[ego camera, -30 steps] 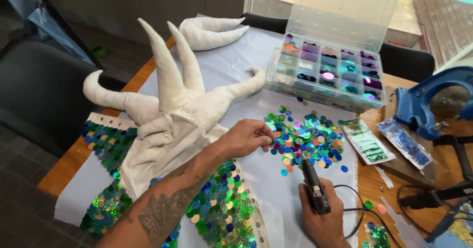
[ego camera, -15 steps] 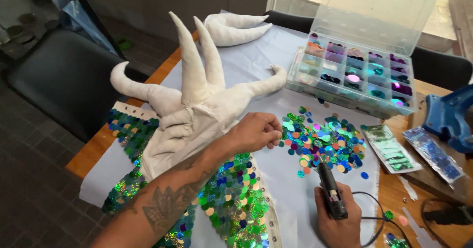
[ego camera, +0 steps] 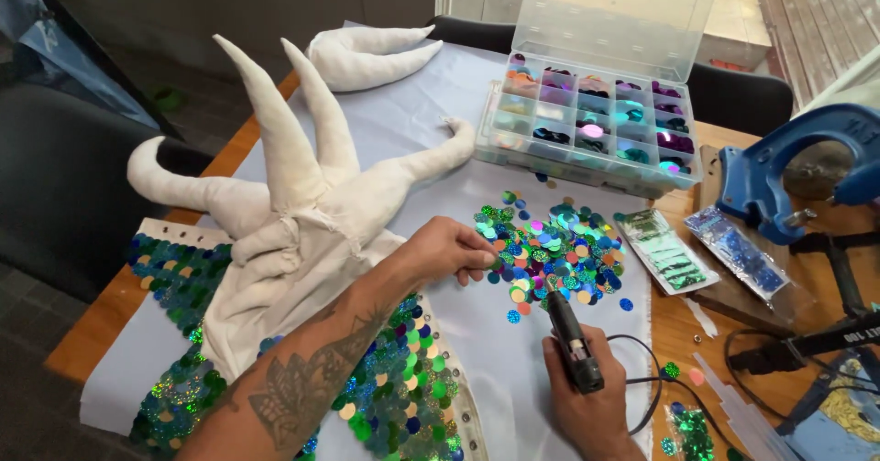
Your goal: Applying sequins to a white horned garment using a glue gun.
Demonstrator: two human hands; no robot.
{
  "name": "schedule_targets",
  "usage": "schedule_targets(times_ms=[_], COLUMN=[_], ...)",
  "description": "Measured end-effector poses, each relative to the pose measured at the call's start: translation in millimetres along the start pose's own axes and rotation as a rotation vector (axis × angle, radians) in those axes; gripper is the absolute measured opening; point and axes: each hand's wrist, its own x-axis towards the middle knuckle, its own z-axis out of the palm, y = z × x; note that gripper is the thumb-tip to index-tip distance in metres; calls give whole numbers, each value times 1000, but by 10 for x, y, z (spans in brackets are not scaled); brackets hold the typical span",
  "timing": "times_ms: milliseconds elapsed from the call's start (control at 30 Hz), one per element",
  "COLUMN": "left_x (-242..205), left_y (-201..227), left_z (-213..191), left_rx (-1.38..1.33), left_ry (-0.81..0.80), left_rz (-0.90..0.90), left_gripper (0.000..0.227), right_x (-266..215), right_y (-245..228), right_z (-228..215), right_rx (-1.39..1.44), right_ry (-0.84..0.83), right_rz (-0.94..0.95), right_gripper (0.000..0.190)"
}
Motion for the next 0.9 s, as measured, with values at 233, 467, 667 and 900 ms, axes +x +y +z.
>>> schedule_targets(times_ms=[233,467,667,900], left_x=[-62,-240,-108,-162], left_y=[-1,364,244,322], left_z=[-6,239,469,435], left_rx=[-92,681,858,854], left_ry=[-11,204,168,198], left_rz=[-21,186,351,384], left_gripper=[31,21,26,11], right_x=[-12,18,-4,-25], right_y=[27,-2,74,29], right_z=[-8,2,0,-35], right_rx=[28,12,43,17], right_ry=[-19,-8,-13,-11], right_rz=[22,29,42,19], right_gripper=[24,25,25,26])
